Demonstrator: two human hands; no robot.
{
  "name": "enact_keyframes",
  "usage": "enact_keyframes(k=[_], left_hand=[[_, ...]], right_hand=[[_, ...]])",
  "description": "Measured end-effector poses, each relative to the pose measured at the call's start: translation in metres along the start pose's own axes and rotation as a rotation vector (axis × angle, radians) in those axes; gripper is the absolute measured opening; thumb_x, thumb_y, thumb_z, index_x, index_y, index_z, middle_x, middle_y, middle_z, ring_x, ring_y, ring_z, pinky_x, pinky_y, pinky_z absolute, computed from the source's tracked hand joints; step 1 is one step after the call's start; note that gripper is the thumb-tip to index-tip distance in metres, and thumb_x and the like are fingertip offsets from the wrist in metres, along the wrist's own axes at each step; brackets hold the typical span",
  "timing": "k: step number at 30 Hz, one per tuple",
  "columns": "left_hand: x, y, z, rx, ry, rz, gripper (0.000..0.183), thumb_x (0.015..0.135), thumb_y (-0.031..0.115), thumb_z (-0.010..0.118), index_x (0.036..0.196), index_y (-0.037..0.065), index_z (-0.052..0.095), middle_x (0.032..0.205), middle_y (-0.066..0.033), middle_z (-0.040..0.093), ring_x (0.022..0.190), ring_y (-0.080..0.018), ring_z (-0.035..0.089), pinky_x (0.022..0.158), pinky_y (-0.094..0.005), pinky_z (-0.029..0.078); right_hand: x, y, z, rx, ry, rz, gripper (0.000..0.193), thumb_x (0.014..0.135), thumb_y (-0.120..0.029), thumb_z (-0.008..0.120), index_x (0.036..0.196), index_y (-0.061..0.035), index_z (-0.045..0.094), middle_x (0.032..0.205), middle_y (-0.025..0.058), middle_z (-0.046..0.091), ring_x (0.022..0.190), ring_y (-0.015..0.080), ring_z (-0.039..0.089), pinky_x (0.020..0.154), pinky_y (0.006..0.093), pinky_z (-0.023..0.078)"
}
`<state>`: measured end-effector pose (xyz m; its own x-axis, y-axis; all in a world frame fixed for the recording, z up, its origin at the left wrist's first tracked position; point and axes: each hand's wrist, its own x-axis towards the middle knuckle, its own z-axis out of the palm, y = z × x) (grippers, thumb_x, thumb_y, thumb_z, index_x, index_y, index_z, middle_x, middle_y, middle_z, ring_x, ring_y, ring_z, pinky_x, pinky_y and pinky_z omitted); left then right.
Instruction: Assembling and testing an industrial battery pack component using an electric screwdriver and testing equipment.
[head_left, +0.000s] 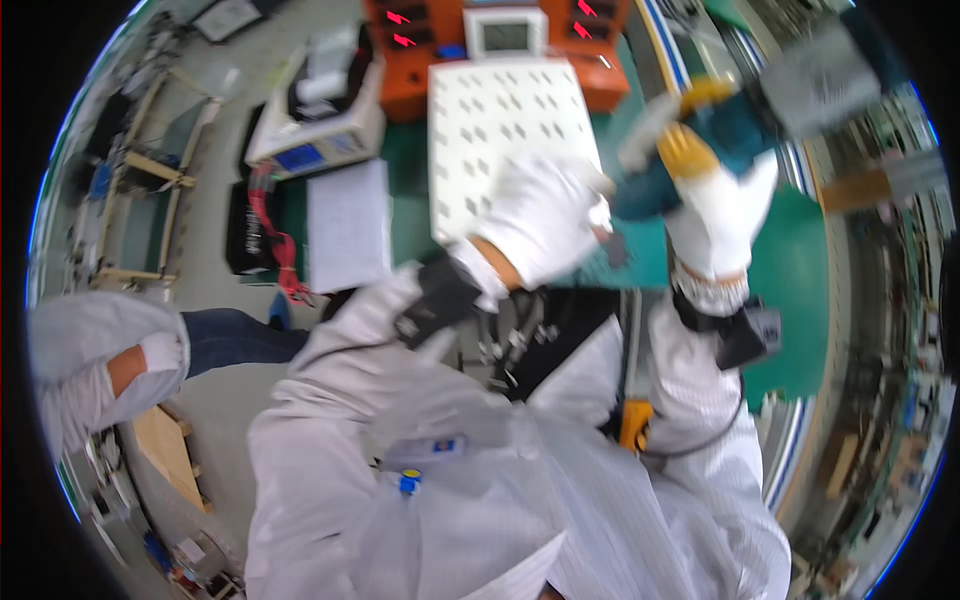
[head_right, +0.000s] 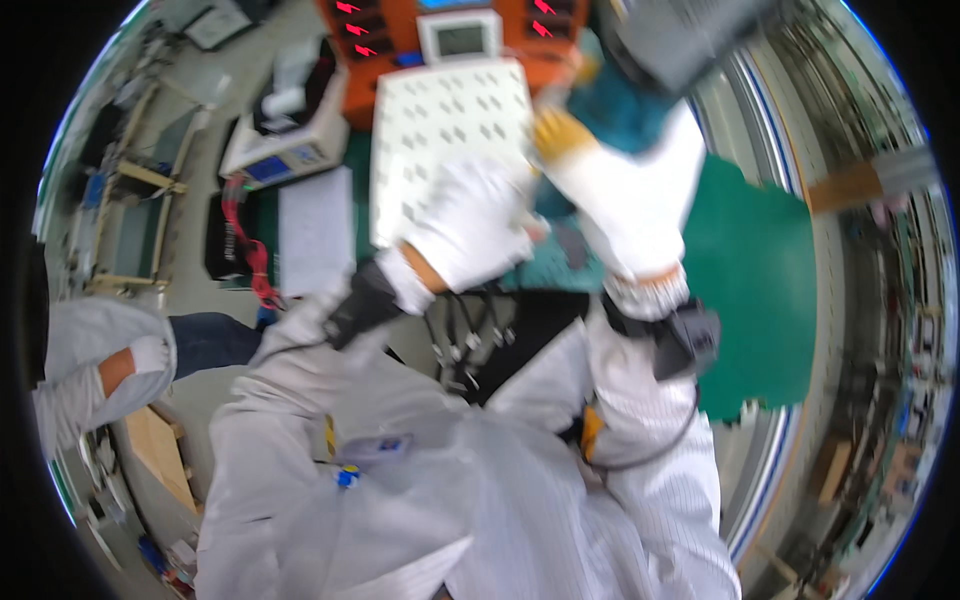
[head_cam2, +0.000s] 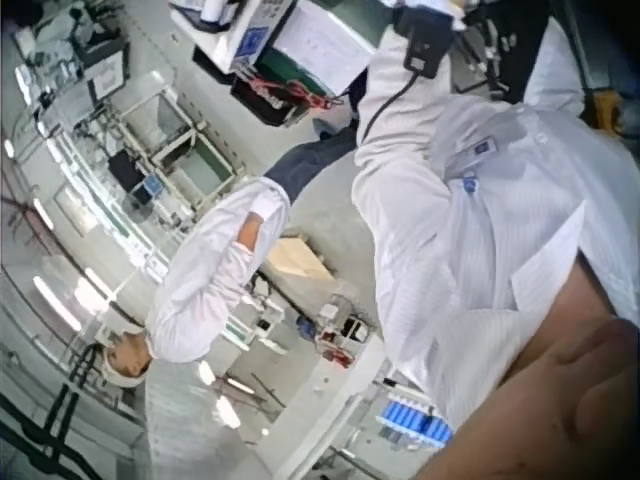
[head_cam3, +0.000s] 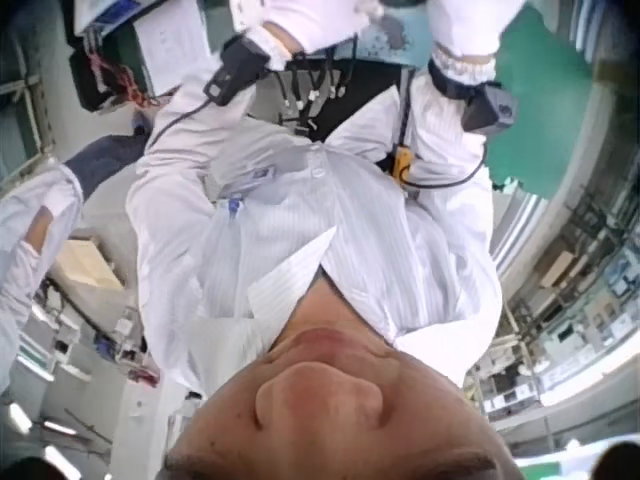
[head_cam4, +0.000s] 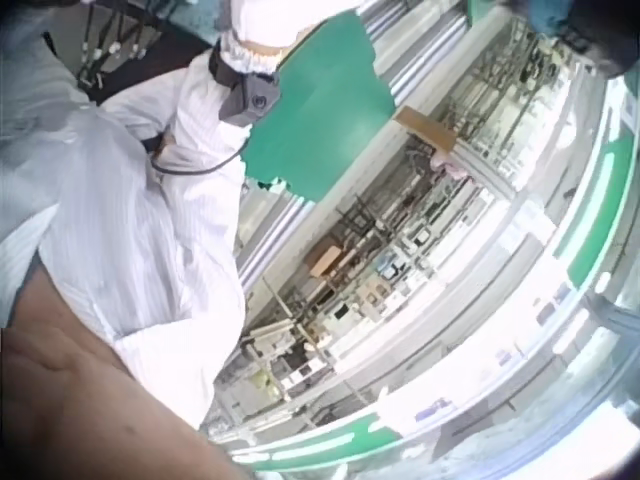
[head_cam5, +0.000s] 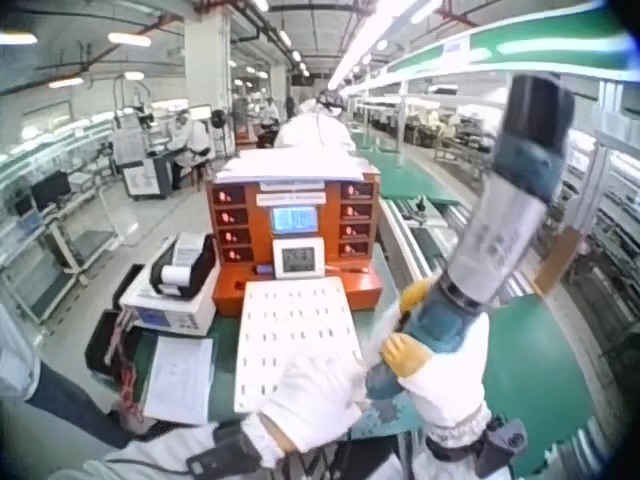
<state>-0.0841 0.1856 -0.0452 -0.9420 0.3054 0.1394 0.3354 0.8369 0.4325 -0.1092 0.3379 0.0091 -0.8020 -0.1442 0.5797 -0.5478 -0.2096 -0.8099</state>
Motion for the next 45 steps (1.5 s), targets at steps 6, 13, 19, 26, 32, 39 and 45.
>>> enact_keyframes(k=[6, 13, 19, 26, 32, 39, 45], left_hand=[[-0.019, 0.000, 0.002, 0.000, 0.069, 0.060, 0.025, 0.067, 0.027, 0.068, 0.084, 0.009, 0.068, 0.085, -0.0139, 0.065, 0.088, -0.0340, 0.064, 0.078, -0.0459, 0.047], [-0.030, 0.014, -0.001, -0.096, 0.070, 0.084, 0.020, 0.073, 0.023, 0.067, 0.088, 0.010, 0.067, 0.090, -0.0129, 0.065, 0.096, -0.0315, 0.063, 0.084, -0.0423, 0.045], [-0.024, 0.015, -0.007, -0.103, 0.070, 0.065, 0.022, 0.074, 0.020, 0.069, 0.092, 0.009, 0.066, 0.091, -0.0126, 0.064, 0.097, -0.0320, 0.061, 0.086, -0.0418, 0.043], [-0.023, 0.002, 0.001, -0.090, 0.100, 0.039, 0.025, 0.074, 0.021, 0.070, 0.095, 0.007, 0.067, 0.094, -0.0128, 0.066, 0.095, -0.0317, 0.063, 0.087, -0.0412, 0.043], [-0.070, -0.011, -0.049, -0.064, 0.182, 0.232, 0.017, 0.072, 0.020, 0.067, 0.080, 0.005, 0.070, 0.087, -0.0132, 0.066, 0.091, -0.0350, 0.065, 0.078, -0.0465, 0.051], [-0.141, -0.182, -0.155, 0.188, 0.449, -0.232, 0.029, 0.073, 0.019, 0.072, 0.097, 0.005, 0.068, 0.094, -0.0174, 0.065, 0.085, -0.0374, 0.065, 0.079, -0.0451, 0.053], [-0.220, -0.344, -0.167, 0.392, 0.343, -0.661, 0.032, 0.081, 0.019, 0.069, 0.110, 0.006, 0.067, 0.103, -0.0187, 0.068, 0.096, -0.0379, 0.065, 0.084, -0.0439, 0.052]], right_hand=[[-0.019, 0.022, -0.008, -0.057, 0.080, 0.114, 0.039, 0.071, -0.012, 0.080, 0.101, -0.0032, 0.057, 0.086, 0.0025, 0.057, 0.073, 0.0135, 0.058, 0.065, 0.0287, 0.051], [-0.022, 0.008, -0.007, 0.043, 0.072, 0.135, 0.050, 0.074, -0.017, 0.080, 0.112, -0.0002, 0.052, 0.081, 0.0066, 0.060, 0.067, 0.0167, 0.061, 0.061, 0.0296, 0.051], [-0.018, 0.008, 0.005, -0.005, 0.077, 0.102, 0.042, 0.080, -0.011, 0.071, 0.114, -0.0010, 0.049, 0.081, 0.0083, 0.060, 0.066, 0.0175, 0.060, 0.061, 0.0291, 0.050], [-0.015, 0.004, 0.027, -0.095, 0.108, 0.067, 0.030, 0.083, -0.005, 0.063, 0.110, -0.0016, 0.048, 0.079, 0.0079, 0.059, 0.061, 0.0160, 0.058, 0.057, 0.0277, 0.048], [-0.017, 0.004, 0.008, 0.000, 0.078, 0.073, 0.039, 0.083, -0.010, 0.071, 0.113, 0.0014, 0.049, 0.079, 0.0094, 0.061, 0.063, 0.0173, 0.060, 0.060, 0.0294, 0.049], [-0.013, -0.018, 0.009, 0.326, -0.003, 0.054, 0.039, 0.092, -0.025, 0.065, 0.122, -0.0042, 0.051, 0.086, 0.0110, 0.057, 0.072, 0.0232, 0.057, 0.066, 0.0385, 0.050], [-0.004, -0.031, 0.007, 0.393, -0.045, 0.113, 0.048, 0.089, -0.038, 0.062, 0.125, -0.0084, 0.051, 0.089, 0.0075, 0.051, 0.073, 0.0190, 0.049, 0.068, 0.0368, 0.042]])
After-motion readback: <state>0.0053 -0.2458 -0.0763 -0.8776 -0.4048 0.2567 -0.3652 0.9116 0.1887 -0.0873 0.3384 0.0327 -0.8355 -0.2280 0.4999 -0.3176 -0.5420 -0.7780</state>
